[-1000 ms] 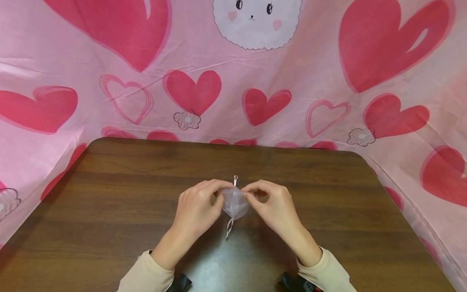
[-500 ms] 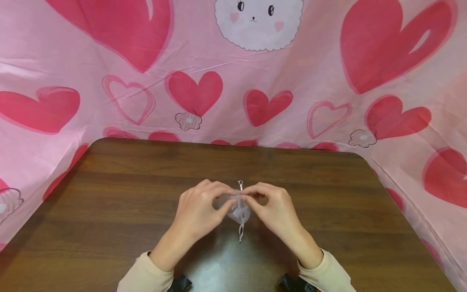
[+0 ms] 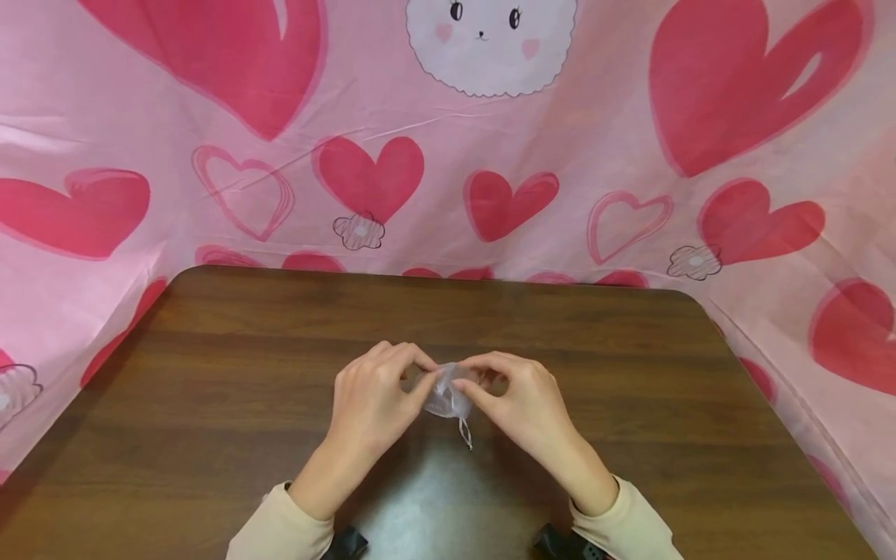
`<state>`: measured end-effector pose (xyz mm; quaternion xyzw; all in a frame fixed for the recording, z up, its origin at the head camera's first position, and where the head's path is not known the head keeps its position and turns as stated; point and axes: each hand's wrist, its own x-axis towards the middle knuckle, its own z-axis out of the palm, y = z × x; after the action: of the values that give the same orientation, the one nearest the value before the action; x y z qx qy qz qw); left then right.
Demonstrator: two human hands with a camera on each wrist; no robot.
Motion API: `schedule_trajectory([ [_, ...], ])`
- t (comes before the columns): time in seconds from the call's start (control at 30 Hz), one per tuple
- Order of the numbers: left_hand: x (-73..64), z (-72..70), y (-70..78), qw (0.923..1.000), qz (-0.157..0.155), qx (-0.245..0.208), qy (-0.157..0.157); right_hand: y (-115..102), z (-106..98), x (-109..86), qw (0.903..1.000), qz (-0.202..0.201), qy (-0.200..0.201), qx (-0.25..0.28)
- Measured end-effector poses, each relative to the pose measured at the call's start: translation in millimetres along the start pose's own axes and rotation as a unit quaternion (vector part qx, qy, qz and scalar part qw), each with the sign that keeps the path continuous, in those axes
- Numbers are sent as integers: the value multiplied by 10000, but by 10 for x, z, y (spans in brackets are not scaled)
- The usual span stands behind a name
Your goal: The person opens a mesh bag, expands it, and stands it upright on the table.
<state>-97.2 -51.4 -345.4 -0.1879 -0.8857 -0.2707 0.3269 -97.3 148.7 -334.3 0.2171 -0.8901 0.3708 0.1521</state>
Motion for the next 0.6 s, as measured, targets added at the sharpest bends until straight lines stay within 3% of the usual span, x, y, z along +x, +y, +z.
schedule_trajectory([
  [0.23,12,13,-36,9993,221,180,235,20,-13,9,9993,81,-21,-372],
  [0.47,-16,63,-76,9939,577,907,236,11,-3,3,9983,185,-223,-510],
  [0.6,-31,79,-105,9925,518,1064,316,15,17,3,9977,106,-221,-628],
])
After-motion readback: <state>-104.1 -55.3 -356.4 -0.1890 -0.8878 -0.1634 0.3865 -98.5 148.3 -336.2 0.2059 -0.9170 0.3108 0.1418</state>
